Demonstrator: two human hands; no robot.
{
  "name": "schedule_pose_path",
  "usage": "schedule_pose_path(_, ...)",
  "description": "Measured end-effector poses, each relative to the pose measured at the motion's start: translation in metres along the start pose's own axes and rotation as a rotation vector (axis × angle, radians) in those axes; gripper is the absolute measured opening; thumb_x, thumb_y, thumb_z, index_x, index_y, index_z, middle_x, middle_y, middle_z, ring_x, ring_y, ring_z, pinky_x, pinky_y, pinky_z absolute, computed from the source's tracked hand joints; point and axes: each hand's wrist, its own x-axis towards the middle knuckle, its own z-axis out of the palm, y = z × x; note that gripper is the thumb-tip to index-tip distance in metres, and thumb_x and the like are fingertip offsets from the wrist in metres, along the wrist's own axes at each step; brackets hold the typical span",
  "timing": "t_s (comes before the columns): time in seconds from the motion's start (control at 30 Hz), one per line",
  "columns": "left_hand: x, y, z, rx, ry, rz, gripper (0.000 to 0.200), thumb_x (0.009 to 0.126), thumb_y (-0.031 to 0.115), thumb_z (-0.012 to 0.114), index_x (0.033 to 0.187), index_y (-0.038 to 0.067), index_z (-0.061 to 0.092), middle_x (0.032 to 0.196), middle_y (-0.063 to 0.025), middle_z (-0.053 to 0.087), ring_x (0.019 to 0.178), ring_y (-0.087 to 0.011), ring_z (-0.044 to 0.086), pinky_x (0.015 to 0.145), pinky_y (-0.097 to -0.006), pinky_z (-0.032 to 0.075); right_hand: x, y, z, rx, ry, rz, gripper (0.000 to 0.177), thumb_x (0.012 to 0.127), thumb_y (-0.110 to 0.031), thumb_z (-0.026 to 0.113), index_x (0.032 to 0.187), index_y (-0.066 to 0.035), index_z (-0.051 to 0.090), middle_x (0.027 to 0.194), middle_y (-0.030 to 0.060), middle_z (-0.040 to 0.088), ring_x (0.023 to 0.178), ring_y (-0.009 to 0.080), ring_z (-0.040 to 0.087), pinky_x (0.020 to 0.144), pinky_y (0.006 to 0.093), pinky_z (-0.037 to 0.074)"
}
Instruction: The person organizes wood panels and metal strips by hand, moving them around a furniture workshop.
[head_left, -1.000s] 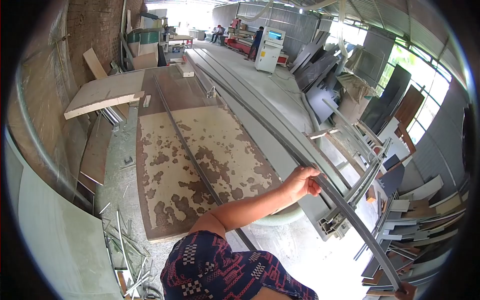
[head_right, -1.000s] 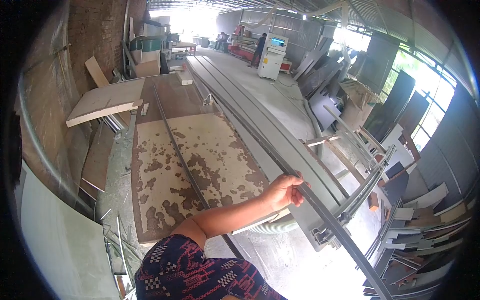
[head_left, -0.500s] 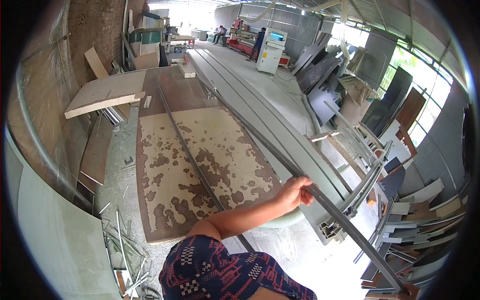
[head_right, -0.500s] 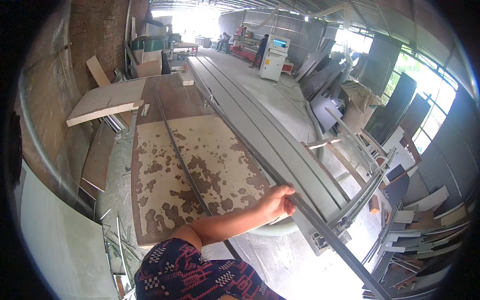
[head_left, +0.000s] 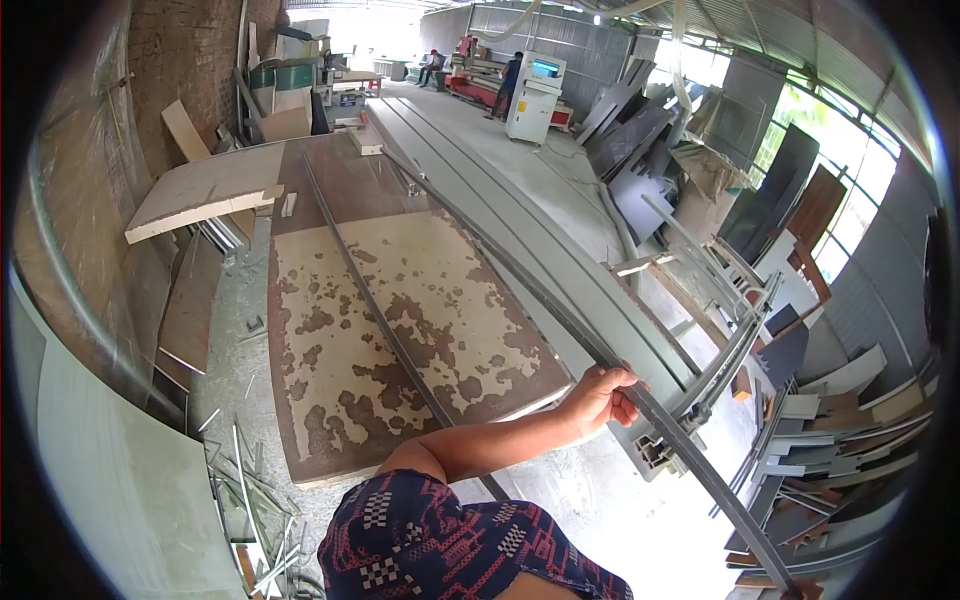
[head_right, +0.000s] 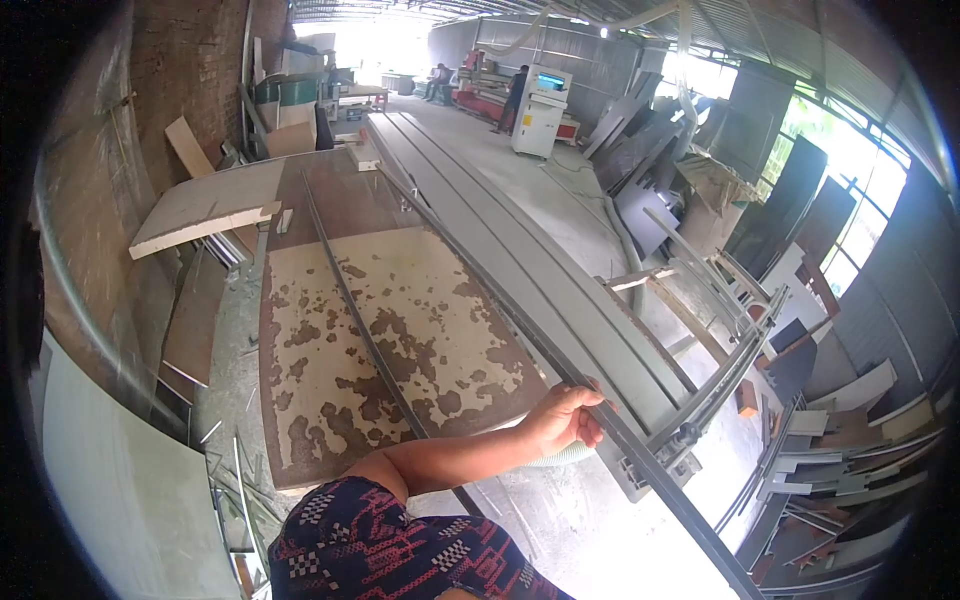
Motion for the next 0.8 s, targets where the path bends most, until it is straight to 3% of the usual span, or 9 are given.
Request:
schedule_pose_path(0.13,0.007,-0.002,-0.028,-0.062,-0.003,-0.03,0.02,0.082,0.017,0.056,0.091,0.0,0.056,0.084,-0.0131,0.063,0.049,-0.0197,0.061,0.041,-0.0284,0.053,0.001,-0.017,0.011,-0.042,-0.001,-0.022,0.03,0.075,-0.006,0.067,0.105,-0.004,0.065,0.081,0.0072,0.065,0.071,0.0111,0.056,0.062,0.0245,0.045)
schedule_pose_path(0.33,0.012,0.008,-0.071,-0.104,0.079,-0.012,0.02,0.078,0.02,0.058,0.084,0.001,0.059,0.072,-0.0099,0.063,0.048,-0.0159,0.059,0.035,-0.026,0.048,0.004,-0.046,0.031,-0.086,-0.006,-0.012,0.029,0.075,-0.002,0.066,0.104,0.001,0.063,0.078,0.0048,0.063,0.067,0.013,0.054,0.06,0.027,0.045)
schedule_pose_path(0.43,0.004,0.014,-0.082,-0.056,0.099,-0.007,0.02,0.079,0.02,0.058,0.086,0.0,0.059,0.072,-0.0109,0.063,0.05,-0.0162,0.059,0.038,-0.0259,0.048,0.018,-0.033,0.035,-0.096,-0.045,-0.173,0.029,0.076,-0.001,0.065,0.105,0.001,0.063,0.076,0.0042,0.062,0.063,0.0106,0.052,0.054,0.024,0.042)
schedule_pose_path(0.8,-0.022,0.014,-0.049,0.056,0.163,-0.033,0.023,0.084,0.017,0.053,0.097,-0.002,0.054,0.079,-0.0146,0.062,0.054,-0.0202,0.062,0.041,-0.0282,0.052,0.033,-0.016,0.07,0.019,-0.101,-0.116,0.027,0.078,-0.002,0.064,0.105,0.001,0.063,0.076,0.0041,0.063,0.061,0.0093,0.051,0.052,0.0224,0.041)
